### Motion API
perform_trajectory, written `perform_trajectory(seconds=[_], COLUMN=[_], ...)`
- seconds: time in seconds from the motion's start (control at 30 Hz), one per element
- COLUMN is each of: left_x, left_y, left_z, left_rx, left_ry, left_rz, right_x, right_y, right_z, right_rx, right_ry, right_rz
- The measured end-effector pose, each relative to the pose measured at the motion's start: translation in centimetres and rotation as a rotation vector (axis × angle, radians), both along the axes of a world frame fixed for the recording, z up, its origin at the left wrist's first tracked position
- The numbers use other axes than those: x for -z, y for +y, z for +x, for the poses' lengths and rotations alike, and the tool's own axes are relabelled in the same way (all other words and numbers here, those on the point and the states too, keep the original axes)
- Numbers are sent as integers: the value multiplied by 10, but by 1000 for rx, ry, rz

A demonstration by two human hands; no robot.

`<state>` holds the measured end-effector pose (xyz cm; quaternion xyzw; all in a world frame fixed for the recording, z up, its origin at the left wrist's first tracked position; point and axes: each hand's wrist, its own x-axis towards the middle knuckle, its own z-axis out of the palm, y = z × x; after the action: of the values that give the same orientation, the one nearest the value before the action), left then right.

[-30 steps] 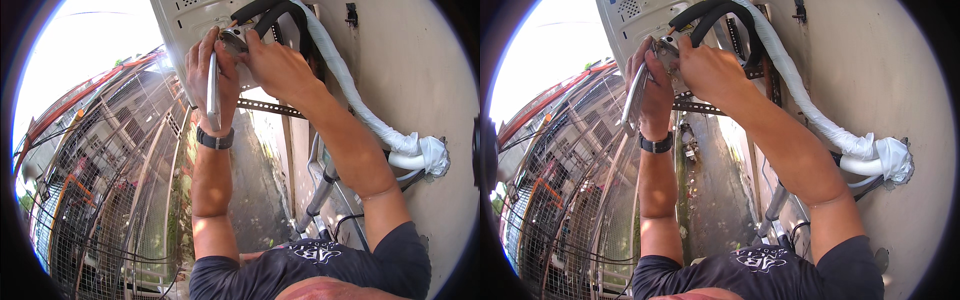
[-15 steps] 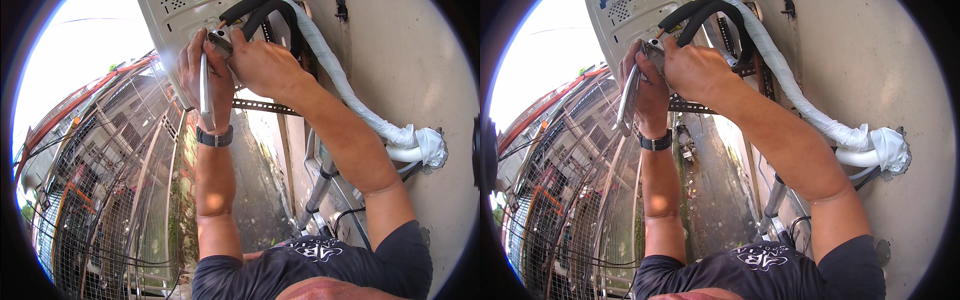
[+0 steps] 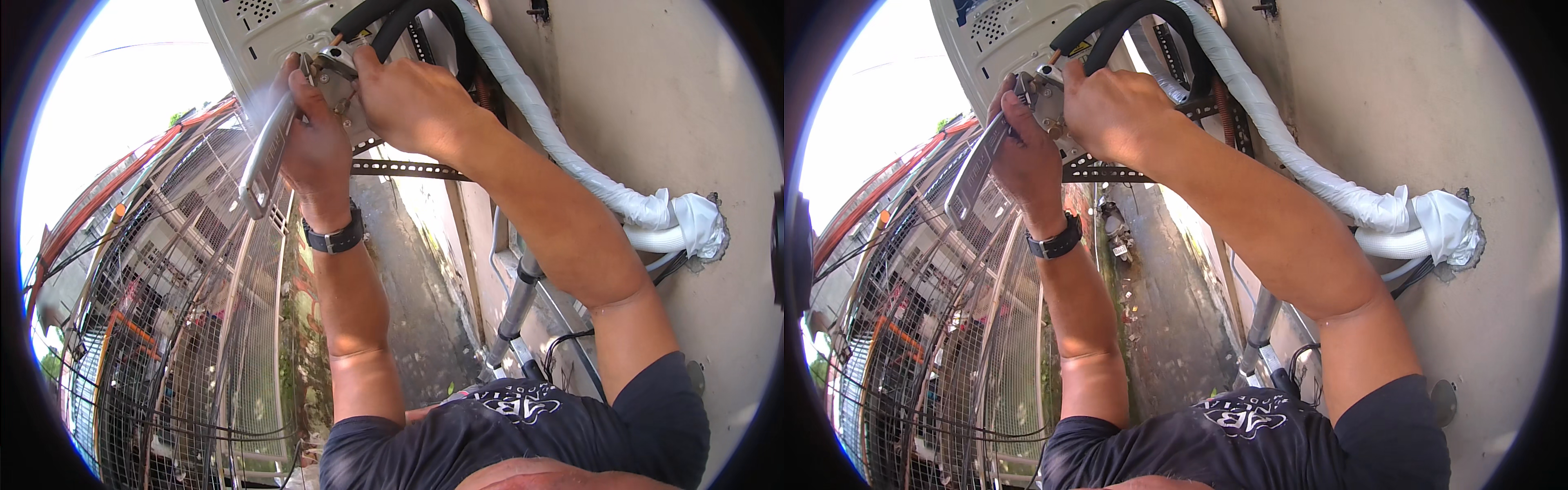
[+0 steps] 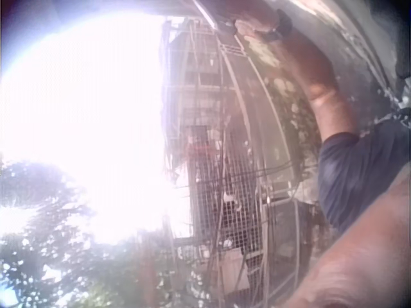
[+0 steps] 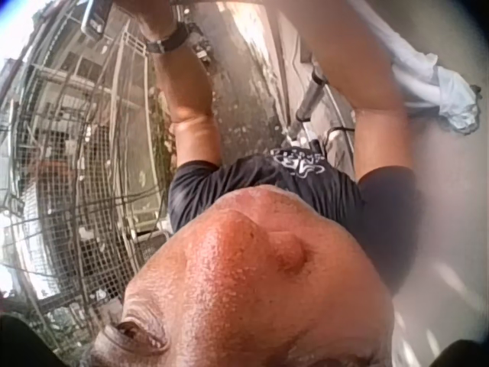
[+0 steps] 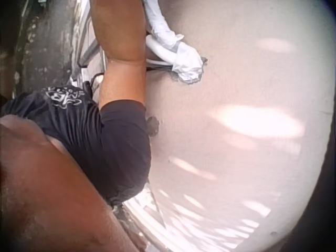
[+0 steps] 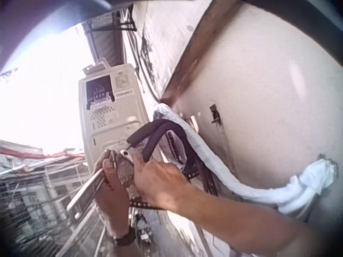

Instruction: The person connects copper pipes and electrical wires to the outdoor unit of an air conditioner using two adjustable wrenches.

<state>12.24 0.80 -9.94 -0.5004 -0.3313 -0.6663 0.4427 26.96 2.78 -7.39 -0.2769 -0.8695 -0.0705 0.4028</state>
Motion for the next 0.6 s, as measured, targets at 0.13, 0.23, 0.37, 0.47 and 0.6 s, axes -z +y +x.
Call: perform_trajectory(seconds=[0.13, 0.23, 0.37, 0.47, 0.6], left_x=[5, 5, -2, -8, -5], left_y=[17, 13, 4, 9, 16], left_z=[-1, 4, -21, -24, -15], left_rx=[-73, -83, -80, -33, -39], left_ry=[0, -5, 200, 256, 200], left_rz=[112, 54, 71, 126, 138], right_x=[3, 1, 0, -4, 2], right_y=[4, 7, 0, -6, 7], right_z=[-2, -1, -2, -3, -5], right_rx=[-30, -50, -70, 19, -1], right_ry=[33, 51, 43, -25, 33], right_rz=[29, 22, 17, 17, 104])
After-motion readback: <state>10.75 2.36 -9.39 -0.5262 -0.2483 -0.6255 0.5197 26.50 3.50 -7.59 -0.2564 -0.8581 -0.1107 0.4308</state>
